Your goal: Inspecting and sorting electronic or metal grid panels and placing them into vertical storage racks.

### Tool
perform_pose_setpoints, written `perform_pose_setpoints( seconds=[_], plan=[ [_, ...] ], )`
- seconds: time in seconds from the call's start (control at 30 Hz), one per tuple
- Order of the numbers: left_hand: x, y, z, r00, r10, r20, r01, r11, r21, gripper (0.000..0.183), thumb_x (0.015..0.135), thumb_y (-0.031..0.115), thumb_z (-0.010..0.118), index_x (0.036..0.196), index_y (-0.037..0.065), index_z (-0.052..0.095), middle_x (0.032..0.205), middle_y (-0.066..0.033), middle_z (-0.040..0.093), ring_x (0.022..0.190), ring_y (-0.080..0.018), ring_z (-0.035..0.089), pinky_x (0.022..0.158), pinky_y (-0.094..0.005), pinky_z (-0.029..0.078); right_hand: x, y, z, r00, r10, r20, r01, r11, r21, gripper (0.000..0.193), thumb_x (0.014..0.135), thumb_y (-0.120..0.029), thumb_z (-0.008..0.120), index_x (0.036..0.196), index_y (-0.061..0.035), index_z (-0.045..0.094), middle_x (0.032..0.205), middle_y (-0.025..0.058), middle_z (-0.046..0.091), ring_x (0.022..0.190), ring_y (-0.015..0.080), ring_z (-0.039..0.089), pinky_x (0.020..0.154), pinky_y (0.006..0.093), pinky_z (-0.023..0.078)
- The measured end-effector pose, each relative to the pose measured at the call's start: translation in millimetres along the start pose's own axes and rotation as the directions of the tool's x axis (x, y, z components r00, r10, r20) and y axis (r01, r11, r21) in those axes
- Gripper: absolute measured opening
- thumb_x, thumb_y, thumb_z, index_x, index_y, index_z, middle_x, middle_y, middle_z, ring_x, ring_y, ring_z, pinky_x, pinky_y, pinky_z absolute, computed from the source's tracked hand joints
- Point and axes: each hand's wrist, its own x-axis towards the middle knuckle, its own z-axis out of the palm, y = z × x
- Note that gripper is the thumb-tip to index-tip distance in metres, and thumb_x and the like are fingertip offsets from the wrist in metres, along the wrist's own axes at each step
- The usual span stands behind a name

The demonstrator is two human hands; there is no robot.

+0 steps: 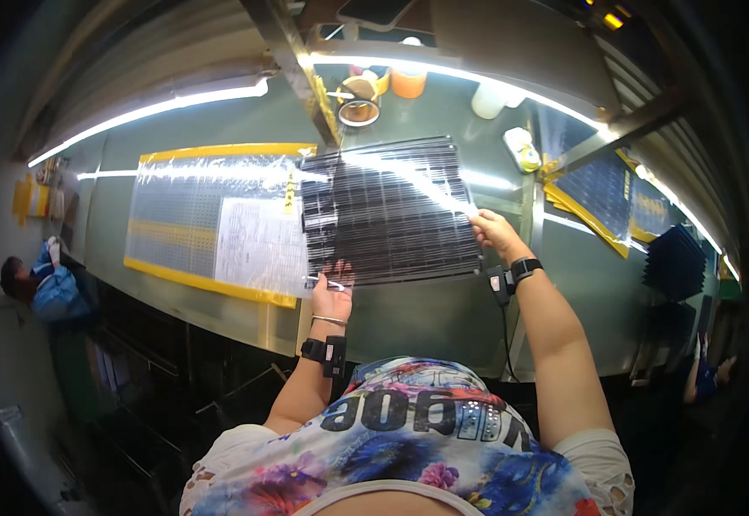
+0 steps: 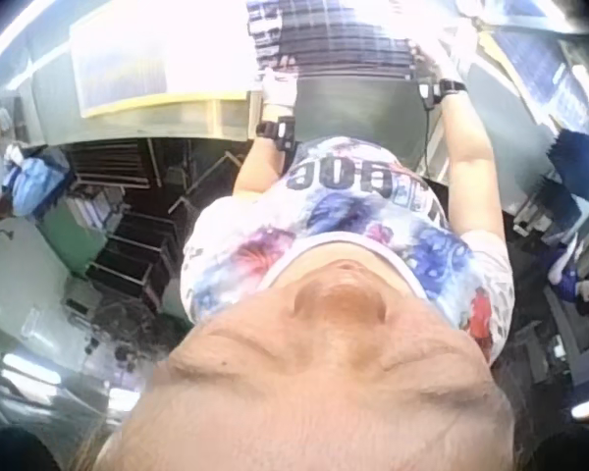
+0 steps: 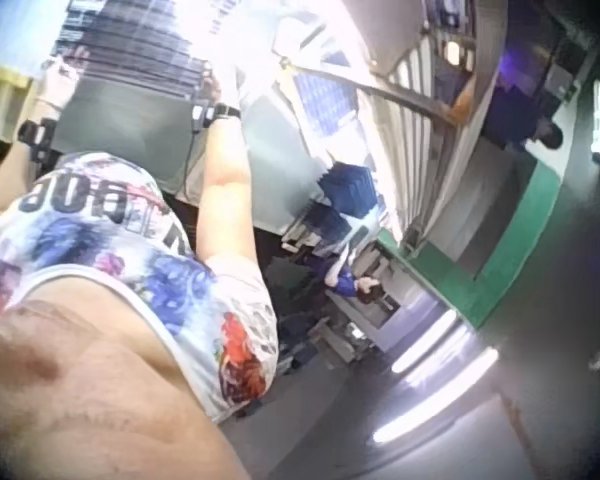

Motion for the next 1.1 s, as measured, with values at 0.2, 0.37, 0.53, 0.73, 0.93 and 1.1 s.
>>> perform_pose_setpoints(
  seconds=[0.2, 0.37, 0.53, 0.73, 0.93, 1.1],
  plan=[
    [-17.4, 38.0, -6.9, 0.91, -0.414, 0.032, 0.351, 0.806, 0.476, 0.027, 0.091, 0.025, 0.045, 0.104, 0.003, 0.052, 0.097, -0.0129, 0.059, 0.089, -0.0253, 0.058, 0.077, -0.0382, 0.048, -17.9, -0.4, 22.0, 0.987, -0.155, 0.039, 0.154, 0.988, 0.03, 0.026, 0.083, -0.007, 0.053, 0.109, -0.0029, 0.053, 0.094, 0.0016, 0.059, 0.081, 0.011, 0.056, 0.074, 0.026, 0.046],
    [-28.9, 90.9, -17.0, 0.97, 0.162, 0.183, -0.198, 0.083, 0.977, 0.045, 0.082, 0.037, 0.06, 0.101, -0.003, 0.053, 0.093, -0.0114, 0.06, 0.084, -0.0173, 0.059, 0.07, -0.0272, 0.048, -103.1, 7.3, 12.5, 0.973, -0.229, -0.038, 0.232, 0.966, 0.114, 0.023, 0.082, -0.002, 0.05, 0.105, 0.0022, 0.054, 0.09, 0.0042, 0.06, 0.079, 0.0095, 0.056, 0.073, 0.0223, 0.045],
    [-39.0, 76.9, 34.0, 0.875, -0.023, 0.483, -0.461, 0.262, 0.848, 0.039, 0.082, 0.03, 0.062, 0.102, -0.003, 0.054, 0.083, -0.0057, 0.063, 0.08, -0.0082, 0.055, 0.069, -0.0213, 0.044, -195.6, 32.8, 6.5, 0.938, -0.271, -0.215, 0.302, 0.945, 0.128, 0.02, 0.081, 0.003, 0.049, 0.098, 0.0, 0.059, 0.084, 0.0015, 0.06, 0.075, 0.0071, 0.056, 0.068, 0.0207, 0.047],
    [-87.3, 23.2, 101.1, 0.793, -0.246, 0.558, -0.442, 0.399, 0.804, 0.014, 0.084, 0.014, 0.059, 0.081, 0.0, 0.059, 0.072, -0.0027, 0.062, 0.062, -0.007, 0.056, 0.059, -0.0204, 0.045, -263.4, 61.6, -3.3, 0.878, -0.324, -0.354, 0.424, 0.869, 0.257, 0.021, 0.083, 0.004, 0.048, 0.1, 0.0008, 0.059, 0.087, 0.0047, 0.062, 0.077, 0.0097, 0.058, 0.072, 0.0215, 0.047],
    [-118.6, -3.1, 115.4, 0.697, -0.261, 0.667, -0.547, 0.407, 0.731, 0.012, 0.084, 0.012, 0.059, 0.083, 0.0, 0.06, 0.072, -0.0027, 0.062, 0.062, -0.0066, 0.055, 0.059, -0.0191, 0.044, -294.6, 99.0, -17.9, 0.817, -0.357, -0.453, 0.52, 0.795, 0.312, 0.022, 0.083, 0.005, 0.049, 0.102, 0.0019, 0.058, 0.086, 0.0058, 0.062, 0.076, 0.0111, 0.059, 0.072, 0.0235, 0.049],
    [-136.1, -24.2, 120.1, 0.69, -0.276, 0.669, -0.565, 0.372, 0.736, 0.013, 0.084, 0.013, 0.059, 0.082, 0.0, 0.061, 0.071, -0.0021, 0.062, 0.062, -0.0061, 0.055, 0.058, -0.0189, 0.043, -310.5, 112.2, -33.5, 0.816, -0.339, -0.469, 0.516, 0.793, 0.324, 0.022, 0.083, 0.005, 0.049, 0.102, 0.0015, 0.058, 0.083, 0.0052, 0.062, 0.075, 0.0115, 0.06, 0.069, 0.0232, 0.05]
  ],
)
